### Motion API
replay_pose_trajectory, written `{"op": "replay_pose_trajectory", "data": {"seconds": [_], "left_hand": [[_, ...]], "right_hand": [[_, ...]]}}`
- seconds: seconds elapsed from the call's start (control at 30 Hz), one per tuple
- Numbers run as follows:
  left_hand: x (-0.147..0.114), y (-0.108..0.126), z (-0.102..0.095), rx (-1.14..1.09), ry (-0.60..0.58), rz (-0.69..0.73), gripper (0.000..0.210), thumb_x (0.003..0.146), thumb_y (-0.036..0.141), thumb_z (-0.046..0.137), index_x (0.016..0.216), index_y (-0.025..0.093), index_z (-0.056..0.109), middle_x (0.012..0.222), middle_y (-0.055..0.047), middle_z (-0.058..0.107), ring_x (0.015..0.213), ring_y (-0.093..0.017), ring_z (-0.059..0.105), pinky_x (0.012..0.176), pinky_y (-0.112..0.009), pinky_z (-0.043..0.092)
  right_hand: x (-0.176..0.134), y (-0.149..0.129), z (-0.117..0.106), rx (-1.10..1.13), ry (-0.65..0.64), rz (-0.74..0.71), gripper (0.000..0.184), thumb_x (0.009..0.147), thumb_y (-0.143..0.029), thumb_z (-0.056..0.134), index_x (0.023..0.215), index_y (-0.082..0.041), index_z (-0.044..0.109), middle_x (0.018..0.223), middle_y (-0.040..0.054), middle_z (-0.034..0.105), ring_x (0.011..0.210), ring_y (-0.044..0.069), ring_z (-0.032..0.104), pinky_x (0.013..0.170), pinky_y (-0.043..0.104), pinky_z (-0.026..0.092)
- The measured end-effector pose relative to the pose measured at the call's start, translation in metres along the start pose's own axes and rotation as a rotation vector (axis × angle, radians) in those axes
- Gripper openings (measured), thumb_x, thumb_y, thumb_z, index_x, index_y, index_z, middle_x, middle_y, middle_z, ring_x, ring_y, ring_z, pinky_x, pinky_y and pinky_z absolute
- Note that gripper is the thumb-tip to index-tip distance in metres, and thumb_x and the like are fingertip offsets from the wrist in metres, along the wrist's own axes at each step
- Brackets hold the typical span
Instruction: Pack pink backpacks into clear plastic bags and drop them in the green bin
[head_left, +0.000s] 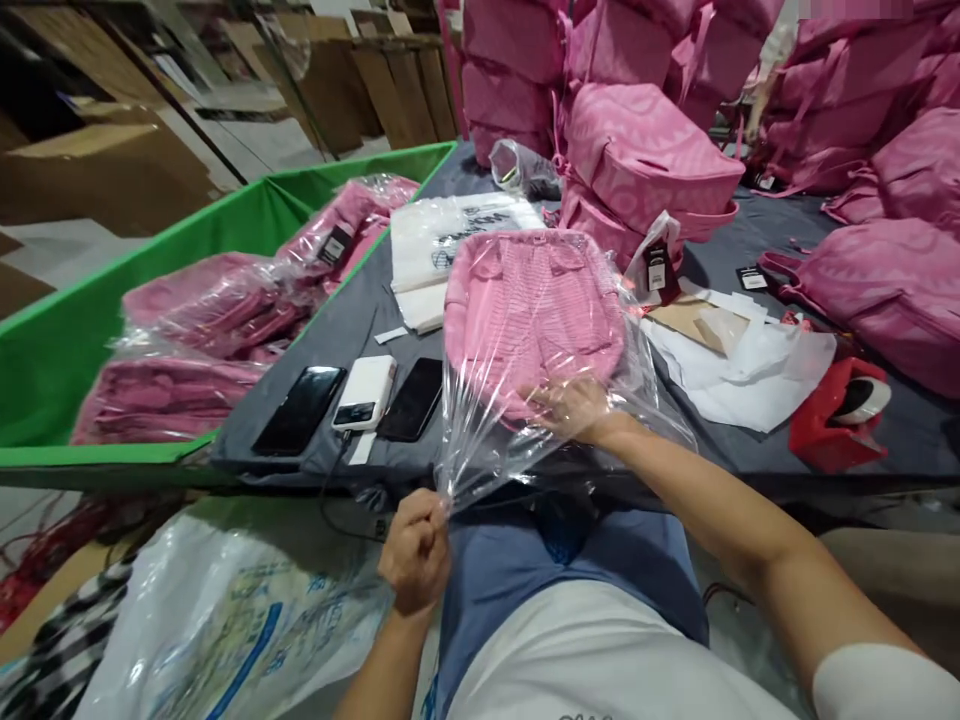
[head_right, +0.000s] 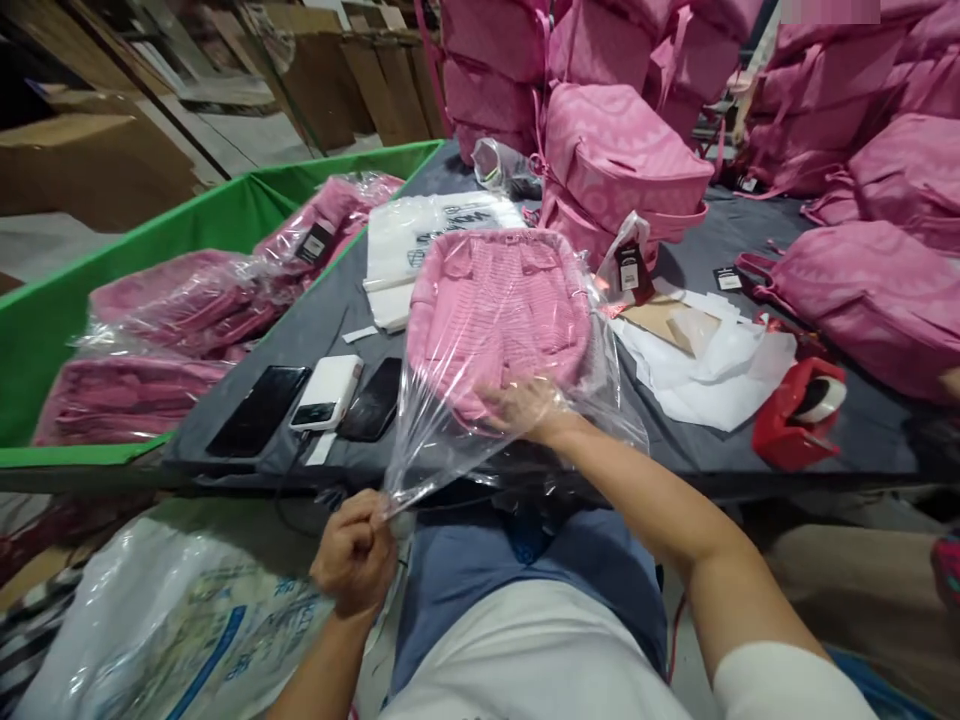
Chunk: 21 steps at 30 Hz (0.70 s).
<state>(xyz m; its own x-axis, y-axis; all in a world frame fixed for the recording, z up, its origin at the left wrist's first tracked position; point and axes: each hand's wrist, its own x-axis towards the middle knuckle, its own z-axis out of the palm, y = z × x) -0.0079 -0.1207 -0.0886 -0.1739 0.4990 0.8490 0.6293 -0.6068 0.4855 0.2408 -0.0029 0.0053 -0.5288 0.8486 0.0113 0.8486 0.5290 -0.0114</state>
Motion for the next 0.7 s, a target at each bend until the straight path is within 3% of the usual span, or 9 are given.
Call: {"op": "replay_pose_trajectory", "data": {"seconds": [0.1, 0.17, 0.27, 0.4, 0.5, 0.6, 0.7], "left_hand": [[0.006, -0.01, 0.013, 0.124, 0.075, -0.213, 0.028, 0.088, 0.04, 0.076, 0.087, 0.02, 0.057, 0.084, 0.0, 0.062, 0.077, -0.017, 0.064, 0.073, -0.032, 0.054], [0.007, -0.015, 0.018, 0.169, -0.013, -0.327, 0.037, 0.087, 0.05, 0.075, 0.103, 0.018, 0.065, 0.093, -0.004, 0.064, 0.083, -0.019, 0.064, 0.076, -0.032, 0.054], [-0.002, -0.022, 0.019, 0.125, -0.028, -0.331, 0.023, 0.098, 0.041, 0.063, 0.099, 0.019, 0.072, 0.086, -0.002, 0.065, 0.077, -0.016, 0.064, 0.072, -0.028, 0.052], [-0.023, -0.026, 0.009, 0.237, 0.094, -0.3, 0.023, 0.099, 0.038, 0.064, 0.093, 0.019, 0.076, 0.078, -0.001, 0.063, 0.068, -0.013, 0.059, 0.064, -0.026, 0.047], [-0.025, -0.022, 0.002, 0.322, 0.086, -0.333, 0.032, 0.097, 0.045, 0.065, 0.087, 0.018, 0.077, 0.077, -0.001, 0.061, 0.063, -0.012, 0.056, 0.06, -0.027, 0.045], [-0.017, -0.016, 0.004, 0.295, 0.037, -0.373, 0.034, 0.096, 0.049, 0.066, 0.088, 0.017, 0.077, 0.078, -0.002, 0.062, 0.067, -0.013, 0.058, 0.066, -0.028, 0.047], [-0.008, -0.015, 0.007, 0.188, 0.088, -0.446, 0.029, 0.091, 0.046, 0.07, 0.085, 0.018, 0.071, 0.077, 0.0, 0.062, 0.069, -0.013, 0.058, 0.069, -0.028, 0.048]], "right_hand": [[0.006, -0.01, -0.011, -0.048, 0.012, 0.009, 0.052, 0.099, -0.047, 0.059, 0.147, -0.028, 0.057, 0.138, 0.0141, 0.066, 0.12, 0.034, 0.064, 0.102, 0.053, 0.049], [0.006, -0.02, -0.013, -0.091, 0.054, 0.015, 0.064, 0.093, -0.051, 0.068, 0.149, -0.023, 0.055, 0.145, 0.0194, 0.06, 0.128, 0.039, 0.058, 0.102, 0.058, 0.049], [0.006, -0.029, -0.007, -0.082, 0.105, 0.028, 0.077, 0.086, -0.053, 0.075, 0.152, -0.023, 0.051, 0.156, 0.021, 0.049, 0.137, 0.045, 0.05, 0.103, 0.067, 0.046], [0.01, -0.028, 0.006, 0.03, 0.069, 0.029, 0.061, 0.099, -0.044, 0.061, 0.156, -0.028, 0.044, 0.16, 0.0141, 0.047, 0.135, 0.04, 0.054, 0.108, 0.076, 0.036], [0.024, -0.024, 0.01, 0.075, 0.01, 0.001, 0.052, 0.102, -0.038, 0.057, 0.151, -0.023, 0.05, 0.153, 0.0133, 0.056, 0.127, 0.036, 0.061, 0.109, 0.069, 0.039], [0.043, -0.022, 0.011, 0.071, -0.02, 0.029, 0.05, 0.1, -0.044, 0.061, 0.142, -0.017, 0.059, 0.135, 0.0139, 0.069, 0.115, 0.033, 0.067, 0.109, 0.056, 0.044], [0.04, -0.025, 0.013, 0.04, 0.052, 0.04, 0.057, 0.097, -0.048, 0.064, 0.142, -0.015, 0.059, 0.141, 0.0155, 0.066, 0.118, 0.034, 0.066, 0.111, 0.053, 0.044]]}}
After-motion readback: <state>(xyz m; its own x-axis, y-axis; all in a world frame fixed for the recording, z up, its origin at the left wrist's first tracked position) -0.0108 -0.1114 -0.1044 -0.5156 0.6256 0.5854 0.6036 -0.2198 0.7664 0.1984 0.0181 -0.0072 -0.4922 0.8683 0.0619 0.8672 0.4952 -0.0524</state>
